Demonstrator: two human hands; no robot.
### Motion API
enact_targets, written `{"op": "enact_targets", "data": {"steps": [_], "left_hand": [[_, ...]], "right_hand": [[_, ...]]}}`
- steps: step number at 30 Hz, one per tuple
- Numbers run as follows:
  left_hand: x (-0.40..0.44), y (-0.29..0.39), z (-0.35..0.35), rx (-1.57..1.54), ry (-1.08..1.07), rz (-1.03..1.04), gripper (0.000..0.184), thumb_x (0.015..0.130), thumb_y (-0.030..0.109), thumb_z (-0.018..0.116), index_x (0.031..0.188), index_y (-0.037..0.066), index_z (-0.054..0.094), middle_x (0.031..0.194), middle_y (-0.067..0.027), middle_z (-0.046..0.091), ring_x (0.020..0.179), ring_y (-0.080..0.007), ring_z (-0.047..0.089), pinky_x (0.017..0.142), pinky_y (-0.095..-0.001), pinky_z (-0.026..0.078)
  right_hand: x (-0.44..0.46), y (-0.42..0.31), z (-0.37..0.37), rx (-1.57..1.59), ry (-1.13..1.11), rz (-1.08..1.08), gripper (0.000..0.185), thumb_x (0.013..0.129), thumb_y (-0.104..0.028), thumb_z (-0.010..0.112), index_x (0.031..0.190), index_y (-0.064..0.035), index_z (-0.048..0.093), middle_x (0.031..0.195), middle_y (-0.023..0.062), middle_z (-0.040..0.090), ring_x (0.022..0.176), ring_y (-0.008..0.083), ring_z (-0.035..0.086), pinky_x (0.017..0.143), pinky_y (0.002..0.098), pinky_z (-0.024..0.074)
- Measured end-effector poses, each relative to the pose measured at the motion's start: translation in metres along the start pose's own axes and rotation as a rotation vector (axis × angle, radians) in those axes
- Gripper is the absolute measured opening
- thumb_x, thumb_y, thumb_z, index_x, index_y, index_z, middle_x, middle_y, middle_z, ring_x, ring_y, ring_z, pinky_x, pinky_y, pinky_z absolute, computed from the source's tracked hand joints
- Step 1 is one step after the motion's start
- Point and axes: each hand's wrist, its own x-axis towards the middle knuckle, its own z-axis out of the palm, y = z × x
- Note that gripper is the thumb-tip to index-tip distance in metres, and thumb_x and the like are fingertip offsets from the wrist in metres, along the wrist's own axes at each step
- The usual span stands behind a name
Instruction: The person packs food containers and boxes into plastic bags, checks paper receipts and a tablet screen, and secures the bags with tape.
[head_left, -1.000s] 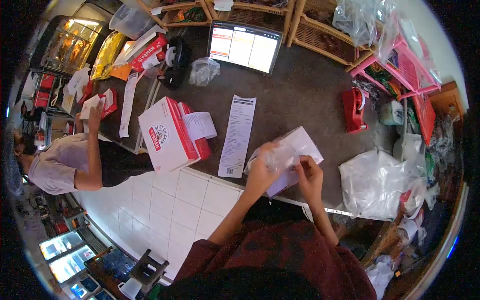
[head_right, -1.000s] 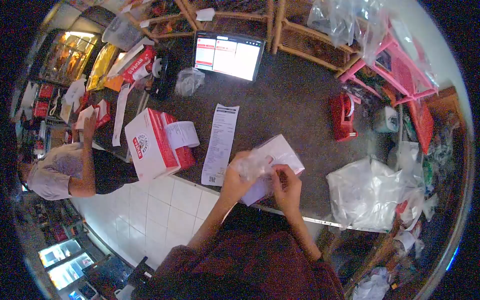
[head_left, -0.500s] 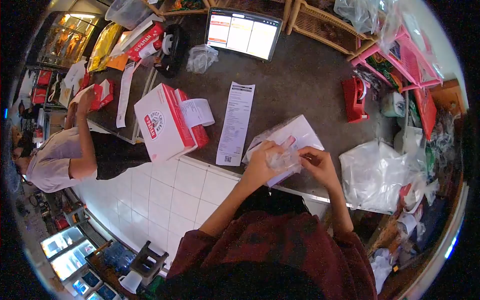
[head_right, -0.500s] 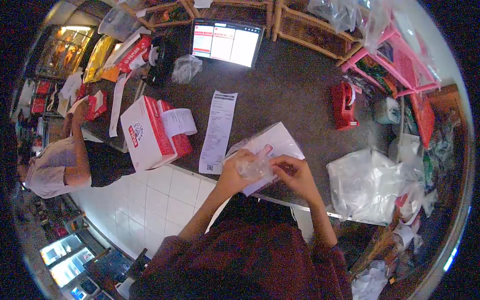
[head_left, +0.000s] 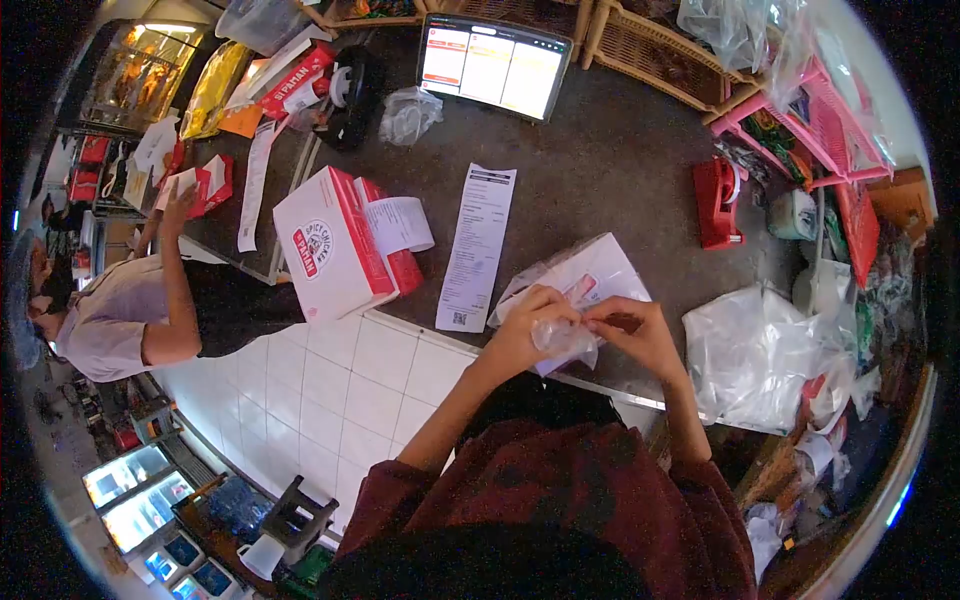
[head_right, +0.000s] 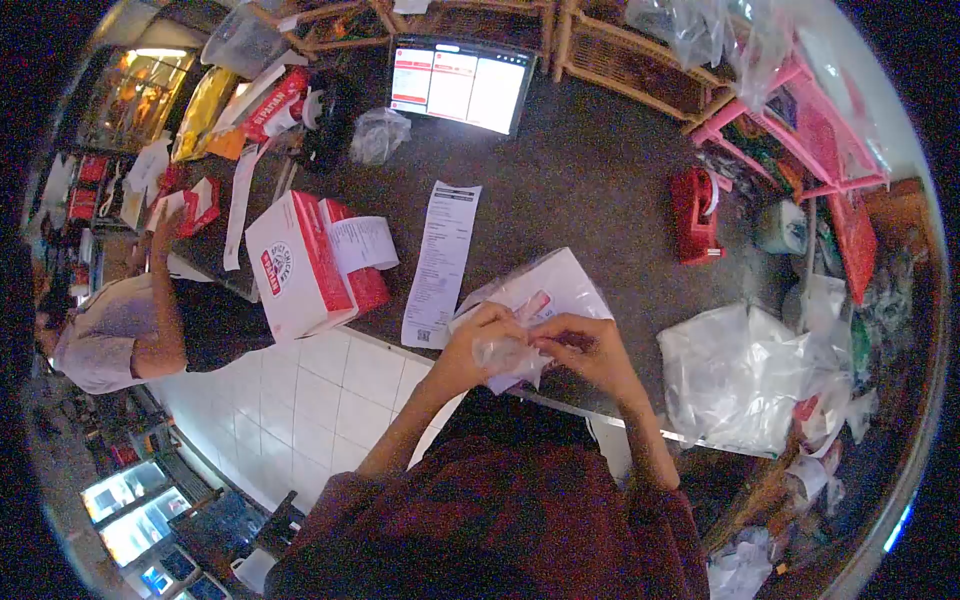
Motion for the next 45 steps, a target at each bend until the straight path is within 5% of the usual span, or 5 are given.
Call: {"op": "enact_targets", "data": {"steps": [28,32,36,41,45], "left_hand": [[0.011,0.030,0.022,0.765,0.225,-0.134,0.029,0.059,0.019,0.071,0.086,0.011,0.066,0.098,-0.0085,0.050,0.104,-0.0343,0.040,0.089,-0.0428,0.032],[0.022,0.007,-0.035,0.390,-0.061,-0.167,0.057,0.060,0.018,0.075,0.112,0.010,0.053,0.113,-0.0135,0.046,0.106,-0.0318,0.043,0.094,-0.0409,0.032],[0.053,-0.076,-0.081,0.061,0.013,-0.409,0.073,0.066,0.021,0.074,0.127,0.005,0.037,0.121,-0.0165,0.044,0.110,-0.0290,0.044,0.094,-0.0413,0.034],[0.102,-0.132,-0.052,1.019,0.383,-0.622,0.069,0.067,0.027,0.075,0.123,0.005,0.040,0.120,-0.0173,0.045,0.113,-0.0321,0.043,0.091,-0.0443,0.036],[0.101,-0.149,-0.070,0.763,0.242,-0.471,0.065,0.067,0.027,0.075,0.118,0.004,0.042,0.107,-0.0191,0.057,0.097,-0.0343,0.056,0.080,-0.0389,0.045]], "right_hand": [[0.001,0.022,-0.008,-0.099,0.399,-0.219,0.006,0.080,0.003,0.054,0.085,0.0013,0.052,0.085,0.0088,0.053,0.070,0.0170,0.058,0.062,0.0264,0.0462],[0.004,0.024,-0.061,-0.295,0.278,-0.423,0.005,0.078,-0.002,0.059,0.082,-0.0005,0.057,0.079,0.0102,0.057,0.067,0.0219,0.060,0.061,0.0310,0.0476],[0.018,0.053,-0.198,-0.516,1.026,-0.177,0.016,0.079,-0.016,0.062,0.089,-0.0041,0.063,0.078,0.0095,0.064,0.068,0.0181,0.060,0.061,0.0284,0.0465],[0.052,0.102,-0.289,-0.104,0.702,0.051,0.022,0.078,-0.024,0.065,0.091,-0.0059,0.067,0.077,0.0073,0.066,0.063,0.0153,0.060,0.054,0.0284,0.0483],[0.020,0.081,-0.269,-0.261,0.848,-0.081,0.023,0.078,-0.023,0.065,0.087,-0.0020,0.067,0.076,0.0047,0.066,0.062,0.0111,0.059,0.060,0.0250,0.0475]]}}
